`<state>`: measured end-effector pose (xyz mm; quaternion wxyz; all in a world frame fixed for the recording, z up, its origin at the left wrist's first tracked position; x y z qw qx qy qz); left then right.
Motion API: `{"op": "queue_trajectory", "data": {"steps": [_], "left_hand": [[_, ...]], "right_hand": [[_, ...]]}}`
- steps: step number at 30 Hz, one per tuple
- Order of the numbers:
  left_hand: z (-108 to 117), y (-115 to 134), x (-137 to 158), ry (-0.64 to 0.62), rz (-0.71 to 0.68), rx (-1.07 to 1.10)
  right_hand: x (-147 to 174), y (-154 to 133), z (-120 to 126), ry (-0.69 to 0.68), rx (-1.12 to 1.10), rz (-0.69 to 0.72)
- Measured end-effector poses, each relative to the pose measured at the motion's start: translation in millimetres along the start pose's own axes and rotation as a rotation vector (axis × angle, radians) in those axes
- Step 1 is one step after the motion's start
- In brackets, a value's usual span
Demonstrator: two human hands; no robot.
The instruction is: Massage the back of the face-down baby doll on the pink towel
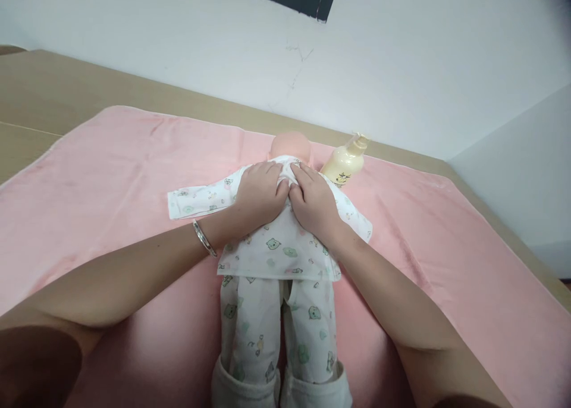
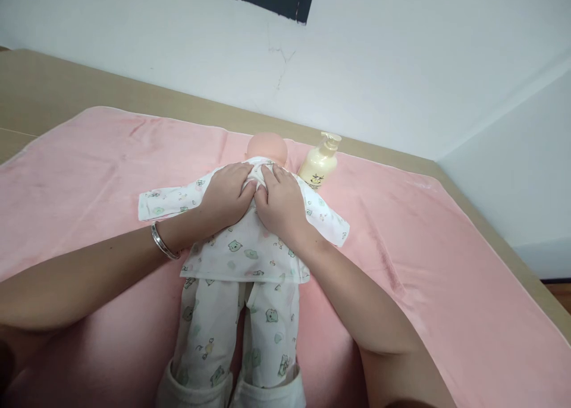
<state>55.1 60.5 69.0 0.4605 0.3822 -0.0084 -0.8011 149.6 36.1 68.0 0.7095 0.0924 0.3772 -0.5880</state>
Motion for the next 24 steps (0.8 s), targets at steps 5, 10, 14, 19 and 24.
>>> {"op": "queue_trajectory", "data": {"steps": [5, 10, 14, 19, 24], "left_hand": [[0.4, -1.0, 0.0, 0.011, 0.021, 0.046], [-0.6, -4.2, 0.1, 0.028, 0.038, 0.057], [-1.9, -6.7, 0.7, 0.027, 0.067, 0.067], [-2.1, -6.5, 0.8, 0.032, 0.076, 0.089], [-2.1, -7.7, 0.6, 0.045, 0.081, 0.107]], "right_hand": [[-0.4, -1.3, 0.8, -0.003, 0.003, -0.001], [0.0, -0.3, 0.6, -0.011, 0.007, -0.012], [0.1, -0.1, 1.2, -0.004, -0.003, -0.011], [-0.3, -0.4, 2.0, 0.004, -0.027, -0.001], [-0.4, 0.0, 3.1, 0.001, -0.028, -0.018]]}}
Point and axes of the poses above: each hand's wrist, its own x-axis away from the middle knuckle, its own z-axis out of the back of the hand, y = z × x, the point moved 9 cm from there along -x, towards the middle knuckle, and after that the axes turned 13 degrees about y, right-handed, at the moved point
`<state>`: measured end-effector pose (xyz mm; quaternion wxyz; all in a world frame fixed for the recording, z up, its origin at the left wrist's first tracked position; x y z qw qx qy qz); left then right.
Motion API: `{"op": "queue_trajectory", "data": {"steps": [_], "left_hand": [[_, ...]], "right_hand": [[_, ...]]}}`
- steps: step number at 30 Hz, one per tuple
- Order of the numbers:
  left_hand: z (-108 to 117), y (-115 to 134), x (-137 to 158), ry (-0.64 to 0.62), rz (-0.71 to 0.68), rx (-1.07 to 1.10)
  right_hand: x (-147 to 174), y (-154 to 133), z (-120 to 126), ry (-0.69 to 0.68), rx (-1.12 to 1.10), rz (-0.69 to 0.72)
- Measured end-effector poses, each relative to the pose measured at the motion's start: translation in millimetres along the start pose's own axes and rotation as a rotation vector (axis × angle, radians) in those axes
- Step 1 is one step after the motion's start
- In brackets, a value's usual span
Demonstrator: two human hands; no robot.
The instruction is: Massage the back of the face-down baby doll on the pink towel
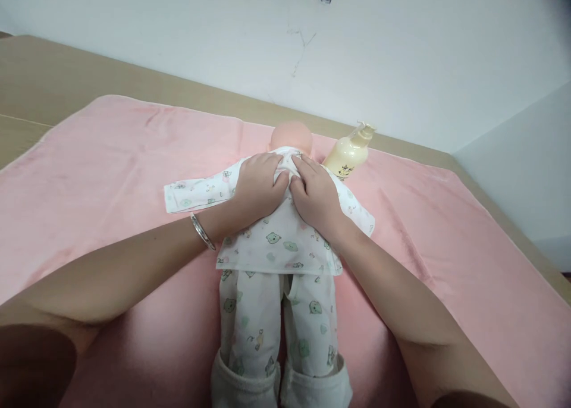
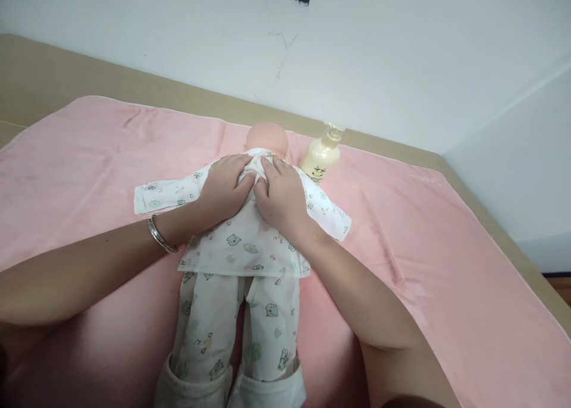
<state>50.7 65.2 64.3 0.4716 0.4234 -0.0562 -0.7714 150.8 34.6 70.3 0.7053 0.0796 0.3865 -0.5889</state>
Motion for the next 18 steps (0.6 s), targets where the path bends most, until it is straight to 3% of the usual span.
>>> {"op": "queue_trajectory", "data": {"steps": [18], "left_hand": [[-3.1, -8.1, 0.8, 0.014, 0.066, 0.049]], "right_hand": [[0.0, 1.2, -1.0, -0.010, 0.017, -0.001]]}}
Point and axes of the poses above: each hand's wrist, its own x-axis away from the middle knuckle, its own z-axis out of the back of the hand, y = z × x, the point moved 9 cm from there along -x, towards the middle knuckle, and after that the axes turned 13 degrees about y, right-handed, at the moved point
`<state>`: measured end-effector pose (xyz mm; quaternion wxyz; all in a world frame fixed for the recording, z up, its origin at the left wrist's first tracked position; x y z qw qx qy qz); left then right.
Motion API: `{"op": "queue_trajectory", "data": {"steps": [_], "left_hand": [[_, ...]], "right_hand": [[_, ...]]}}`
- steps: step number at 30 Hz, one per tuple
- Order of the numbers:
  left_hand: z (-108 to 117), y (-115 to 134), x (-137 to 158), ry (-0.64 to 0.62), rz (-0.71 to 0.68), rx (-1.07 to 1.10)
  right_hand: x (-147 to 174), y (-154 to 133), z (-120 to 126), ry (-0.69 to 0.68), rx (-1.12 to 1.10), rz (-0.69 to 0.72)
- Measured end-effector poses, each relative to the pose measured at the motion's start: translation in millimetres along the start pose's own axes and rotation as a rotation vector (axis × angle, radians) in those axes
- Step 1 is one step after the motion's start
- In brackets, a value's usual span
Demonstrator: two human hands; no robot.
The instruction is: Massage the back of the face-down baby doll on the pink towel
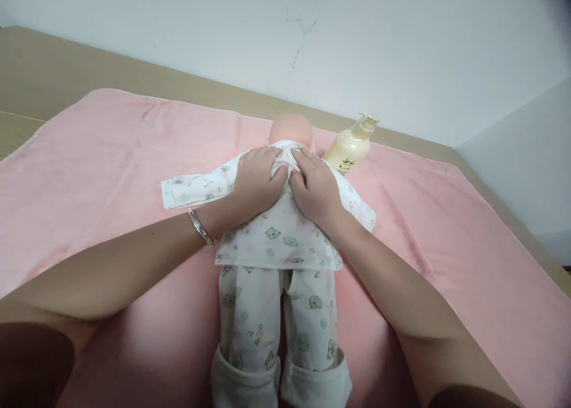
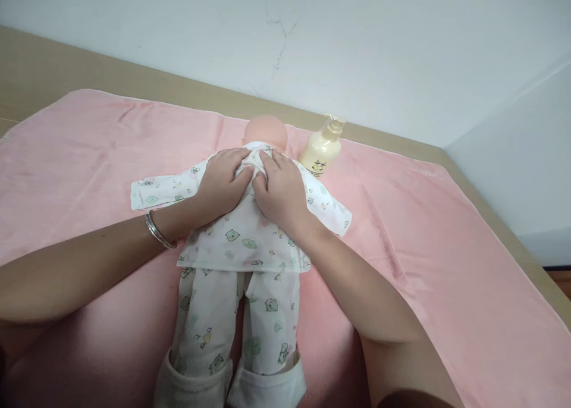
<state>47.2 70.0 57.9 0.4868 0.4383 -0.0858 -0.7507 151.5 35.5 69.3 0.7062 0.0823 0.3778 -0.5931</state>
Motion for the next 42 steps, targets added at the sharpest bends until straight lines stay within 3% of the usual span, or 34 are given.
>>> {"op": "queue_trajectory", "data": {"steps": [42], "left_hand": [[1.1, -1.3, -1.2, 0.014, 0.013, 0.070]], "right_hand": [[-1.6, 1.5, -1.3, -0.017, 0.030, -0.006]]}}
Point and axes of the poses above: each hand's wrist, its own x-axis away from the middle knuckle, its own z-axis out of the back of the hand, y = z × x, the point moved 9 cm from there along -x, towards the middle knuckle, and after that the axes turned 13 degrees about y, right-handed, at the moved point
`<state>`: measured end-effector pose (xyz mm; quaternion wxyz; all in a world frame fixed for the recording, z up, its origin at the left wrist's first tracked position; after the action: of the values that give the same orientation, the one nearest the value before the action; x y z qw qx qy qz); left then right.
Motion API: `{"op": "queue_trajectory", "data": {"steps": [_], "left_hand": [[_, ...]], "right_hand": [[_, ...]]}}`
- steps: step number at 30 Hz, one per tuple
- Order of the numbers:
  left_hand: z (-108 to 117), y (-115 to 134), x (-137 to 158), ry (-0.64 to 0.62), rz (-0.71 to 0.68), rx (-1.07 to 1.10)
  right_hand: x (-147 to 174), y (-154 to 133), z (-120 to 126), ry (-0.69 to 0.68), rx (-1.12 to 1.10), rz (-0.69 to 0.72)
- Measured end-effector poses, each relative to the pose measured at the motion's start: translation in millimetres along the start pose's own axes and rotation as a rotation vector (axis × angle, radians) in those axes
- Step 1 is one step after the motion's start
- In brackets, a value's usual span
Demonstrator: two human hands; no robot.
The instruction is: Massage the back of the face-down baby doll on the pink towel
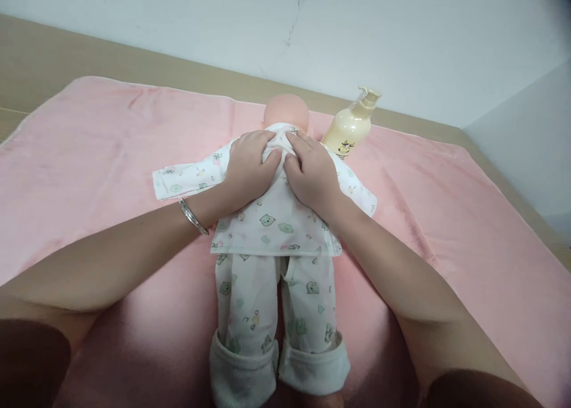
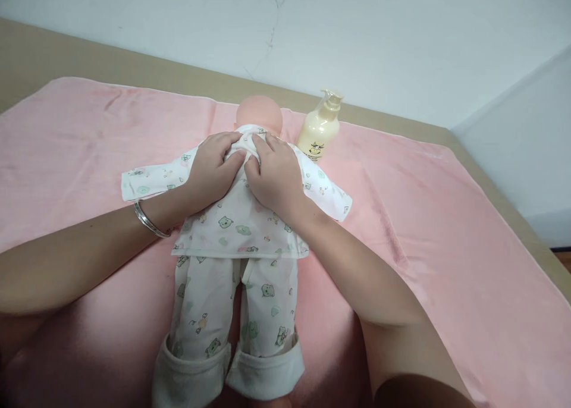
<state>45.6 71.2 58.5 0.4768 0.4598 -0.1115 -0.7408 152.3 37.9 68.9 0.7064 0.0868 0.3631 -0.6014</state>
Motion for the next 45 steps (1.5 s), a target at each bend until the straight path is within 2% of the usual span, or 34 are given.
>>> {"op": "queue_trajectory", "data": {"steps": [20, 29, 34, 37, 39, 41, 43, 45], "left_hand": [[0.1, -1.1, 0.9, 0.004, 0.009, 0.000], [0.8, -6.5, 4.4, 0.022, 0.005, 0.022], [-1.6, -15.1, 2.0, -0.035, 0.131, -0.016], [-3.4, -20.5, 2.4, -0.045, 0.167, -0.025], [-3.4, -20.7, 3.0, -0.026, 0.144, 0.006], [-2.4, -21.5, 4.1, 0.004, 0.129, 0.039], [-1.7, -22.5, 5.2, 0.022, 0.121, 0.051], [-1.8, -22.3, 5.9, 0.022, 0.111, 0.045]], "right_hand": [[-0.4, -0.1, -0.1, -0.006, 0.005, -0.009], [-1.4, -3.2, -7.4, -0.182, 0.079, -0.085], [7.0, -4.7, -0.8, -0.313, 0.123, -0.224], [17.0, -22.1, 4.0, -0.318, 0.137, -0.145], [20.7, -36.8, 2.9, -0.312, 0.115, -0.009], [19.5, -40.0, -1.4, -0.314, 0.082, 0.065], [12.4, -29.6, -7.3, -0.319, 0.054, 0.043], [3.3, -11.2, -10.9, -0.304, 0.049, -0.059]]}}
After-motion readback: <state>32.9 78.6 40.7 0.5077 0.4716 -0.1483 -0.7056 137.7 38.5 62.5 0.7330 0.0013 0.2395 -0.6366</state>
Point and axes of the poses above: each hand's wrist, its own x-axis away from the middle knuckle, its own z-axis out of the back of the hand, y = z × x, the point moved 9 cm from there along -x, towards the middle knuckle, and after that the axes turned 13 degrees about y, right-handed, at the moved point
